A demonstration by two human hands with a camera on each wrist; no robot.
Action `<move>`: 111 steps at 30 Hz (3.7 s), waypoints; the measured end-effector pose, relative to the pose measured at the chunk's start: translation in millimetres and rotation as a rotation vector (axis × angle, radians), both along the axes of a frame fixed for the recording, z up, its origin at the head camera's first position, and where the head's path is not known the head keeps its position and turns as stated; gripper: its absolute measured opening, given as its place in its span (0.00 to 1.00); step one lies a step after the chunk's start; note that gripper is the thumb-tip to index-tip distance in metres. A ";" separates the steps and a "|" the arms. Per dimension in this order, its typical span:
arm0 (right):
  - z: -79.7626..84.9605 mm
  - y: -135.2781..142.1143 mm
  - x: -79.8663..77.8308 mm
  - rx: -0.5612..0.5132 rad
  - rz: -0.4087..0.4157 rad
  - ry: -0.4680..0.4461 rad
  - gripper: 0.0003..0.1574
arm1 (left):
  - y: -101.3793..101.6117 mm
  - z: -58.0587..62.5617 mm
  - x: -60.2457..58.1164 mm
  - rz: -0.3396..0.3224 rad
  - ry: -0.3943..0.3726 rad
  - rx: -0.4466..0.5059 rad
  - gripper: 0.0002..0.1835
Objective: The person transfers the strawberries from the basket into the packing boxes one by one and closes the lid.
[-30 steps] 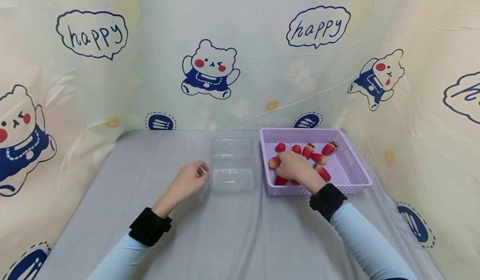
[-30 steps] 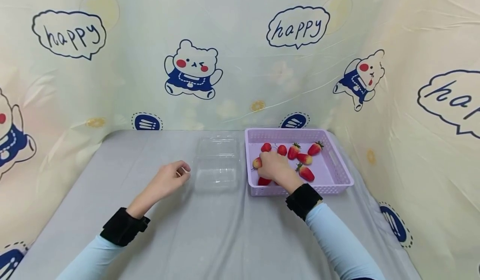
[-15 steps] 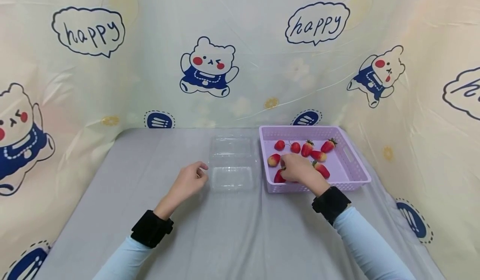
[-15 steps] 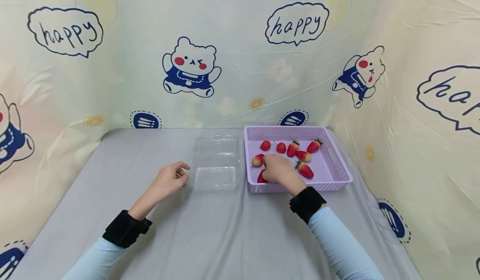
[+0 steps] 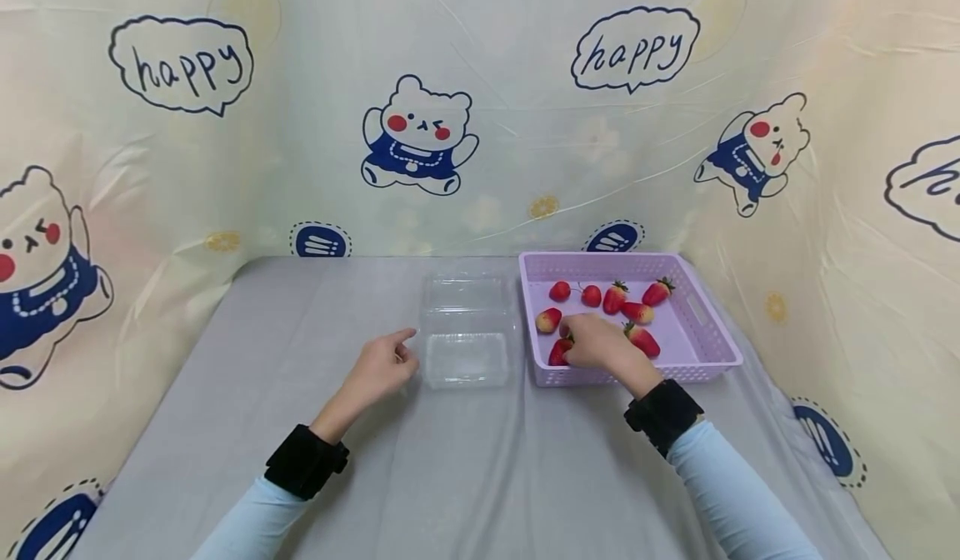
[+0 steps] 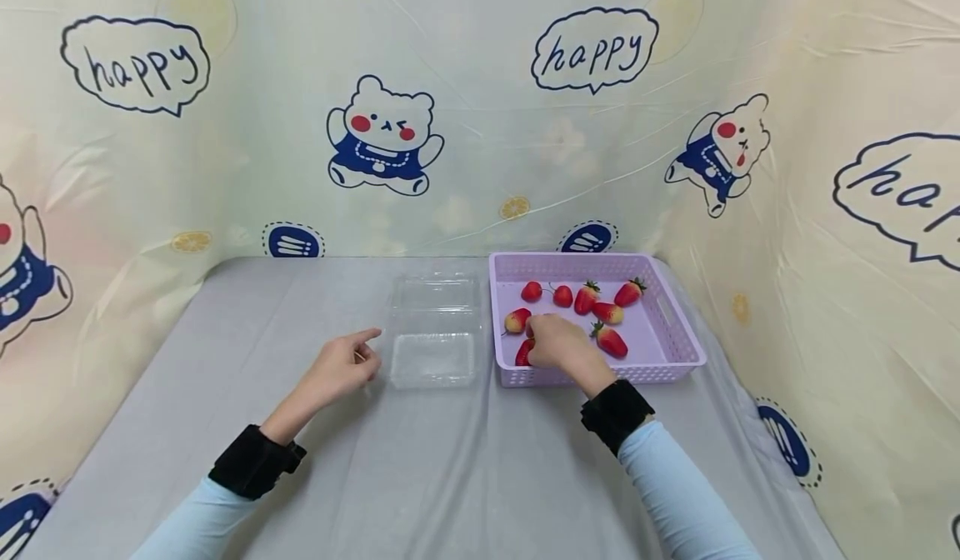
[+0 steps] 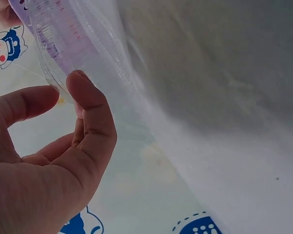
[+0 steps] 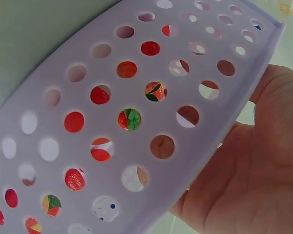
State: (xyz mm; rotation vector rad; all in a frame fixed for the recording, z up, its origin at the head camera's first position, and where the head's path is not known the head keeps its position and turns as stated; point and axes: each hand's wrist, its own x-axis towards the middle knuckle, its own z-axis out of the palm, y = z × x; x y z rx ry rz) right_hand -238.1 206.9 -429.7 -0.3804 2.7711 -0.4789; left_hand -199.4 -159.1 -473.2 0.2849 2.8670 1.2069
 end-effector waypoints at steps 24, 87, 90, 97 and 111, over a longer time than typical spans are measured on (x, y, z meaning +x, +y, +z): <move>-14.7 -2.2 -13.1 -0.018 -0.059 -0.015 0.28 | -1.5 -11.2 5.5 -0.029 -0.165 0.222 0.37; -24.0 -10.2 -16.2 -0.036 -0.098 0.053 0.35 | 3.2 -13.1 2.2 -0.005 -0.160 0.182 0.36; -23.9 -9.9 -17.0 -0.028 -0.098 0.060 0.35 | 3.4 -13.0 2.3 -0.006 -0.154 0.186 0.36; -21.4 -9.0 -16.1 -0.026 -0.098 0.084 0.32 | 2.6 -13.9 2.3 -0.005 -0.157 0.183 0.36; -9.9 -5.9 -13.2 -0.075 -0.094 0.170 0.29 | 4.0 -12.7 4.0 0.002 -0.156 0.183 0.36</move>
